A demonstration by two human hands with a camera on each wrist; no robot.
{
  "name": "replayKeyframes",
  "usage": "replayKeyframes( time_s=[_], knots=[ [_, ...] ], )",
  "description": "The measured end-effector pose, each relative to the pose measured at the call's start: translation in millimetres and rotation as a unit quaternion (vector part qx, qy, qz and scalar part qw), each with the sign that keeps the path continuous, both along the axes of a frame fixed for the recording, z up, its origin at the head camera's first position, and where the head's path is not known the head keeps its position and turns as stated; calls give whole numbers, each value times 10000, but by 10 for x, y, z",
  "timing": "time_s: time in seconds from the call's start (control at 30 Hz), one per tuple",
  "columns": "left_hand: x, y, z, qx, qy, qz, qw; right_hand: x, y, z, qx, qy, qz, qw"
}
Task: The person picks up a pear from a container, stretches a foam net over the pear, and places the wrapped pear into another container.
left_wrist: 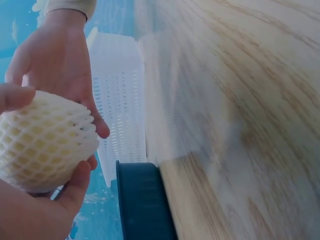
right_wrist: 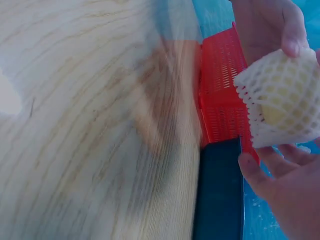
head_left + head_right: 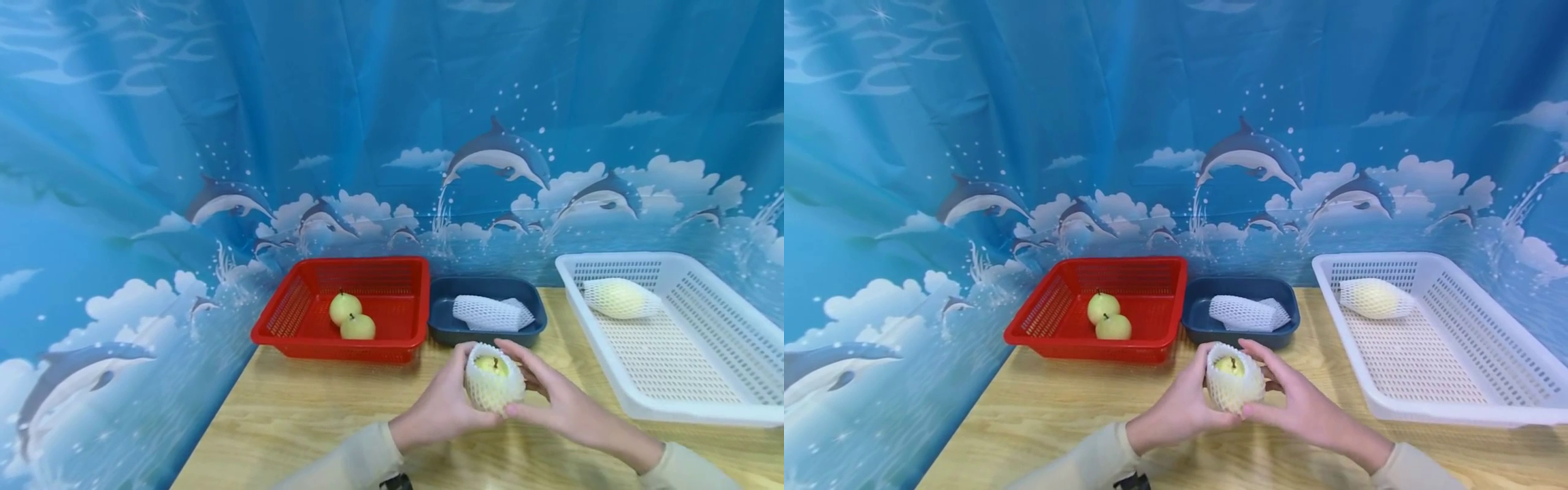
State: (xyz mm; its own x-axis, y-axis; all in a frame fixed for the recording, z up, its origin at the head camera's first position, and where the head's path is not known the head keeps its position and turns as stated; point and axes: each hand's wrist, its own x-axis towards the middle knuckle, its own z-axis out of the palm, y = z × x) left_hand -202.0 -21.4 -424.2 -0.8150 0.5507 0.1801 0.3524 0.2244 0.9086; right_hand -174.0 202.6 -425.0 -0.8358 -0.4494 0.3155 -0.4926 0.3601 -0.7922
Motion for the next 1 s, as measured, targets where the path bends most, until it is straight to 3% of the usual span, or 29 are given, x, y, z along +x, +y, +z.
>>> replayKeyframes(
  time_s=[0.2, 0.57, 0.73, 1.0],
  knots=[
    [2, -39, -23, -351, 306, -156, 9988, 9, -4, -13, 139, 75, 183, 9997],
    [-7, -58, -27, -336, 702, -218, 9967, 33, -62, -2, 340, 417, -505, 9973],
    [2, -24, -30, -436, 747, -49, 9962, 27, -83, -6, 307, 363, -809, 9956],
    [69, 39, -3, -1056, 795, 584, 9895, 46, -134, -38, 244, 62, -971, 9950]
  ],
)
